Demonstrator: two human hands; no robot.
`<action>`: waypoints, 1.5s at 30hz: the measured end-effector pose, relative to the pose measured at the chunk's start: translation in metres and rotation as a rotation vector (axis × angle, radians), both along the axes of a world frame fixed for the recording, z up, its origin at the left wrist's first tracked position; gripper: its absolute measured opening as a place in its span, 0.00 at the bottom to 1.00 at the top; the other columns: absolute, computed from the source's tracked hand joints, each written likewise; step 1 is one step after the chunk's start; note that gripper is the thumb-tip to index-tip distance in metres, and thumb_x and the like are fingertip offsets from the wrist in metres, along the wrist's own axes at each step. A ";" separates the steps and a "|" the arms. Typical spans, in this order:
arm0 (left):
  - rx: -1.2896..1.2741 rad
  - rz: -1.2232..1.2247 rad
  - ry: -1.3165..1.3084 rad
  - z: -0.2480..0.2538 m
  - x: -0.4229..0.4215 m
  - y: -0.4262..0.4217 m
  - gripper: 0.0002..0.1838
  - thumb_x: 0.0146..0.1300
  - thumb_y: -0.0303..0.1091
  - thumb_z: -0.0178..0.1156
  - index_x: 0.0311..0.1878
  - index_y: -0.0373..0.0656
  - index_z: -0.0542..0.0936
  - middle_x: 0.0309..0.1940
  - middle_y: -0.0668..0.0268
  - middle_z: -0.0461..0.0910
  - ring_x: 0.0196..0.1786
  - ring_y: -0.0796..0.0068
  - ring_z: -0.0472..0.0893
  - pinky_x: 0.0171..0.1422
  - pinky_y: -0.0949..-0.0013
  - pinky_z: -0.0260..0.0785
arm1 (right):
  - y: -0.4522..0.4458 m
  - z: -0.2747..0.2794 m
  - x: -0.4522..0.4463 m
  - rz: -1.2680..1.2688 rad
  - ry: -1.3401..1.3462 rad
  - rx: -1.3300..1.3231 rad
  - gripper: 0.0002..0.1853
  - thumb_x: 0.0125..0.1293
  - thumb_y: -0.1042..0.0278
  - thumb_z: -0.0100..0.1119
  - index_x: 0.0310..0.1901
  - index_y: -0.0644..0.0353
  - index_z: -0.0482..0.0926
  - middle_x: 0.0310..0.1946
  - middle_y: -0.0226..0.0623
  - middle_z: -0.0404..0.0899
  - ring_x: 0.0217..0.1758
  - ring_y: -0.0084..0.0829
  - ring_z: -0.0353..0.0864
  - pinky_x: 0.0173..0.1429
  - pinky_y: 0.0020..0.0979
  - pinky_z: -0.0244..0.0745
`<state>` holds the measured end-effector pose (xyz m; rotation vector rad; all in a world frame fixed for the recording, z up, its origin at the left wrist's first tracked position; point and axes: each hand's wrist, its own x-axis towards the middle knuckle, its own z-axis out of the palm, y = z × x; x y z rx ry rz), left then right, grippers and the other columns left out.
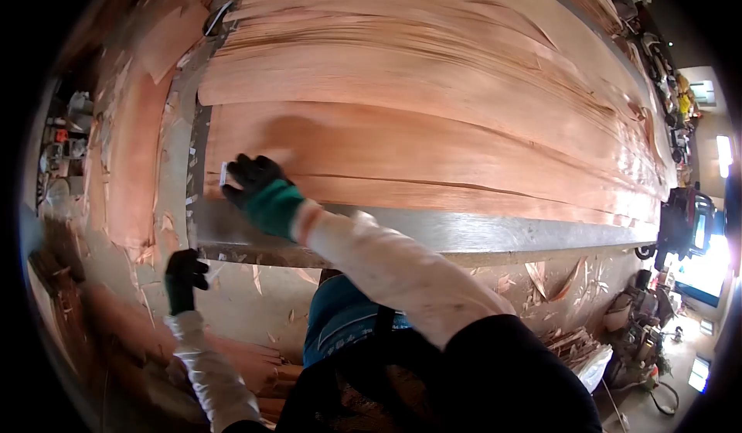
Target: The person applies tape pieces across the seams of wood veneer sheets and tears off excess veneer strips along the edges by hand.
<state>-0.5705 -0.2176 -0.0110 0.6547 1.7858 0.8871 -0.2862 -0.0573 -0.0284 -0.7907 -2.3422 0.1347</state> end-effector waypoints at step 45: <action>-0.199 -0.495 0.298 -0.006 0.339 0.074 0.10 0.65 0.35 0.54 0.38 0.37 0.77 0.20 0.58 0.77 0.18 0.67 0.78 0.17 0.64 0.70 | -0.065 -0.095 0.278 -0.444 -0.208 -0.020 0.20 0.60 0.61 0.52 0.52 0.60 0.78 0.60 0.51 0.72 0.64 0.50 0.70 0.63 0.52 0.66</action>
